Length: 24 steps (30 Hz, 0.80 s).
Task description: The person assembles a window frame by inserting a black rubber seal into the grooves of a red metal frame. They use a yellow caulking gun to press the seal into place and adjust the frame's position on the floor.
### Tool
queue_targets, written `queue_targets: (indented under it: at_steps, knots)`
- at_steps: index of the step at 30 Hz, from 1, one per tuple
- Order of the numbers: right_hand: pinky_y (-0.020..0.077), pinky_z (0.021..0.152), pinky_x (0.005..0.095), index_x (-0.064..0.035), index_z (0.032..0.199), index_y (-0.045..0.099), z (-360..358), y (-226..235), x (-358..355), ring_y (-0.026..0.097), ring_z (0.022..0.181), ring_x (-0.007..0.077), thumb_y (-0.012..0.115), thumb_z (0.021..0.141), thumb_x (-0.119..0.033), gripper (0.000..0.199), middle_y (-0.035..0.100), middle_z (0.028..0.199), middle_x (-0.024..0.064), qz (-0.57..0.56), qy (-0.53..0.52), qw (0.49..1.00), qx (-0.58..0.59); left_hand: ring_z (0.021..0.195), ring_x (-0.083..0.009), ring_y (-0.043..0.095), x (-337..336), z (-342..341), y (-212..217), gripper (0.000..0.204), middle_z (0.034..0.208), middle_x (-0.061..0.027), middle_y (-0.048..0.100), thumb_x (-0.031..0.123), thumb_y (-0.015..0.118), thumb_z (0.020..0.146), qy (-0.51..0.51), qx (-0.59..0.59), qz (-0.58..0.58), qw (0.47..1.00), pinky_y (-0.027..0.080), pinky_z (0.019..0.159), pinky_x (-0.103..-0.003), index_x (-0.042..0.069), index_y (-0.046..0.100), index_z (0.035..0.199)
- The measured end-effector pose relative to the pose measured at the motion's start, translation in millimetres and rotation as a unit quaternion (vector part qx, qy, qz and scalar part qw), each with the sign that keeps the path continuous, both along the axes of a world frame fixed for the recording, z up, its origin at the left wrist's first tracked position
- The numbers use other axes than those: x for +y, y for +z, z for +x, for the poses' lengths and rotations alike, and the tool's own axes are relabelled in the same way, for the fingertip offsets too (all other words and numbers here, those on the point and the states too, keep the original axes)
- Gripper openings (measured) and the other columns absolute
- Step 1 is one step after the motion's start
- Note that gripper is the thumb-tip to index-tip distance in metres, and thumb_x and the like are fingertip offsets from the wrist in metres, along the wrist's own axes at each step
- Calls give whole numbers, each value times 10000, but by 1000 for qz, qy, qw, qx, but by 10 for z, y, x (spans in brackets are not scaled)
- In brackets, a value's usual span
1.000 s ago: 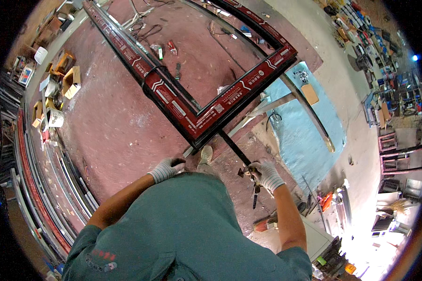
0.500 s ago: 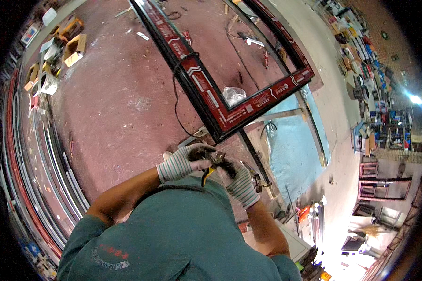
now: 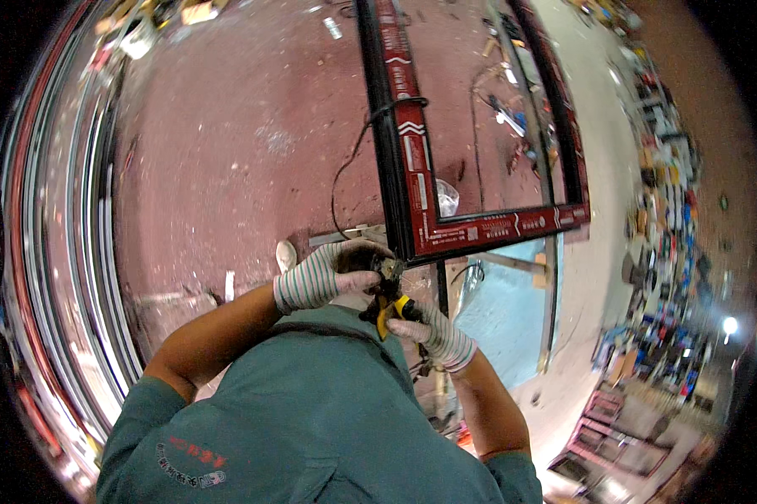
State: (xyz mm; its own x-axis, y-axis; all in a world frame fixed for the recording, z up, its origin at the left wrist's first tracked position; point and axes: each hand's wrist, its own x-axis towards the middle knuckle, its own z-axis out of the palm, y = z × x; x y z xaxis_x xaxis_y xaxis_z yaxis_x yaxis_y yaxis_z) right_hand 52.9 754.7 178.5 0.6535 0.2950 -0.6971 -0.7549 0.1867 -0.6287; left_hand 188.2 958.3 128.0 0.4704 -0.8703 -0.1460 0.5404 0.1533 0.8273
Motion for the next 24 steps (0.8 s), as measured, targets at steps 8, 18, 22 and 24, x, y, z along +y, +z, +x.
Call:
queue_targets:
  at_steps: [8,18,22,24]
  knots:
    - [485,644,306,-34,1024,599,1040,363,-926,566,725,148,659,849,-191,242,614,816,33,-361,235,895,-113,1167,-207,555,77,-651,-1204,556,1262,-131,606,357,617,941,139,83,274,948,410,1032,-333,-5,504,1347]
    - [514,719,344,-34,1307,416,1817,443,-371,668,812,291,698,825,-107,564,651,901,163,-340,379,751,-420,1169,-284,562,-420,-1078,-2025,675,1254,-164,608,566,569,908,94,377,158,908,441,970,-392,2,552,1280]
    - [526,813,404,-1,1270,485,2044,-6,-426,651,896,351,672,824,-111,496,640,975,200,-451,580,520,-436,1070,-226,588,-621,-1048,-2054,667,1186,-104,637,581,563,904,75,451,34,889,468,897,-353,18,552,1262]
    - [510,876,402,3,1165,564,2082,-16,-296,618,968,357,680,804,-123,400,630,997,183,-405,590,563,-414,1044,-228,605,-697,-1102,-2000,537,1163,-109,639,434,636,917,210,446,11,870,488,879,-357,27,550,1255]
